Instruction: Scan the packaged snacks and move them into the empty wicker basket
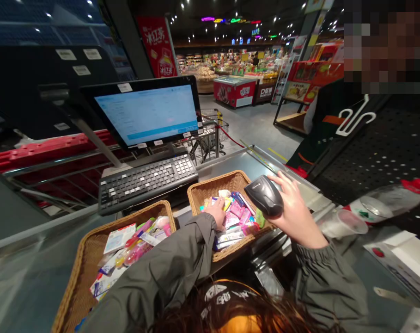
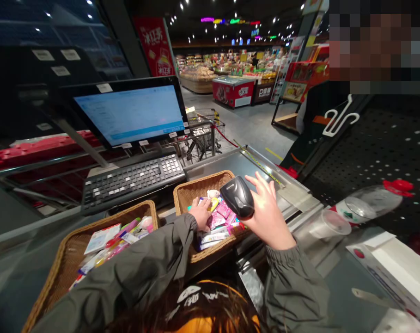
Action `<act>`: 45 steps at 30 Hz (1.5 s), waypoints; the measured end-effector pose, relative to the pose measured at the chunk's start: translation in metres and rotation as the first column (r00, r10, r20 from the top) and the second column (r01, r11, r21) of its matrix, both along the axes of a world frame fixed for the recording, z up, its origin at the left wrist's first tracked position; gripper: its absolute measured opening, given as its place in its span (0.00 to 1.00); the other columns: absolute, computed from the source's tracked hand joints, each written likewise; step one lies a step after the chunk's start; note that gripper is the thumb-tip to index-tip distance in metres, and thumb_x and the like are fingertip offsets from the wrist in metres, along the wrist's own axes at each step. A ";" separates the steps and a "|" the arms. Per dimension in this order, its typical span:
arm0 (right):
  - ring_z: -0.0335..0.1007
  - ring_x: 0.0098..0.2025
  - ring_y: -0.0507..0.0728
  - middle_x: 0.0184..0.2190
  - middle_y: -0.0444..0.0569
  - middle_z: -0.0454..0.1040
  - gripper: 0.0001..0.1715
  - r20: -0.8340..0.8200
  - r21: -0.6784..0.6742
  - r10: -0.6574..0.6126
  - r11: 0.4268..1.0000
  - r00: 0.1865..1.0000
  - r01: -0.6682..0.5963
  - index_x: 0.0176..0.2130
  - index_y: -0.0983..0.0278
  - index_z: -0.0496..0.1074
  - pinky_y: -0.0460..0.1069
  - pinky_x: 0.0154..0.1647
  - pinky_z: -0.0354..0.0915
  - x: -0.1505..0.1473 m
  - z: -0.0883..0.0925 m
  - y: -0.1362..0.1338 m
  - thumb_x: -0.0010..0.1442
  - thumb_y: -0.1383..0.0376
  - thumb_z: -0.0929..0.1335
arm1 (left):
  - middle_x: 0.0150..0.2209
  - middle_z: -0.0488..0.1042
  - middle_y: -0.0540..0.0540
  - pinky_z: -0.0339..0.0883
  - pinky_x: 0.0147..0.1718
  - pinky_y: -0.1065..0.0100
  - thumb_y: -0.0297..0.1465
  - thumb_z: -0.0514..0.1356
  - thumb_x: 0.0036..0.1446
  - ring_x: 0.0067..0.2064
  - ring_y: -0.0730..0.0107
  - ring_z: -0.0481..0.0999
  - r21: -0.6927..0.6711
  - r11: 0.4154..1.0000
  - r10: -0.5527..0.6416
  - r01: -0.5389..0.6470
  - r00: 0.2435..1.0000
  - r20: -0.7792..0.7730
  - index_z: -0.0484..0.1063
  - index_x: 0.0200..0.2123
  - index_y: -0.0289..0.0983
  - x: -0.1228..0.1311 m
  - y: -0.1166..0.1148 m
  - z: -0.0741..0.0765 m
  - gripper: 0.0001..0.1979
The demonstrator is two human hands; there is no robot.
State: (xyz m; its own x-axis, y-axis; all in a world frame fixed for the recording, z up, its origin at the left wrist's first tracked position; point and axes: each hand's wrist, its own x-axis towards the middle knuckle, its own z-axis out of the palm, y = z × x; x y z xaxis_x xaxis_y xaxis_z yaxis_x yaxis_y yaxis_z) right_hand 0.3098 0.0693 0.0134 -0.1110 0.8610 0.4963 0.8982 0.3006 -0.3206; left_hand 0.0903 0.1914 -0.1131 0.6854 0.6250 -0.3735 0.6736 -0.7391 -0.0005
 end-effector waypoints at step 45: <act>0.44 0.71 0.73 0.63 0.61 0.61 0.26 0.086 0.003 0.182 0.983 0.979 -0.183 0.55 0.63 0.68 0.77 0.66 0.44 -0.056 0.017 -0.010 0.56 0.65 0.66 | 0.72 0.41 0.34 0.18 0.65 0.35 0.25 0.52 0.58 0.73 0.51 0.36 0.648 0.696 -0.031 -0.308 0.889 0.456 0.72 0.48 0.32 -0.074 -0.030 0.166 0.16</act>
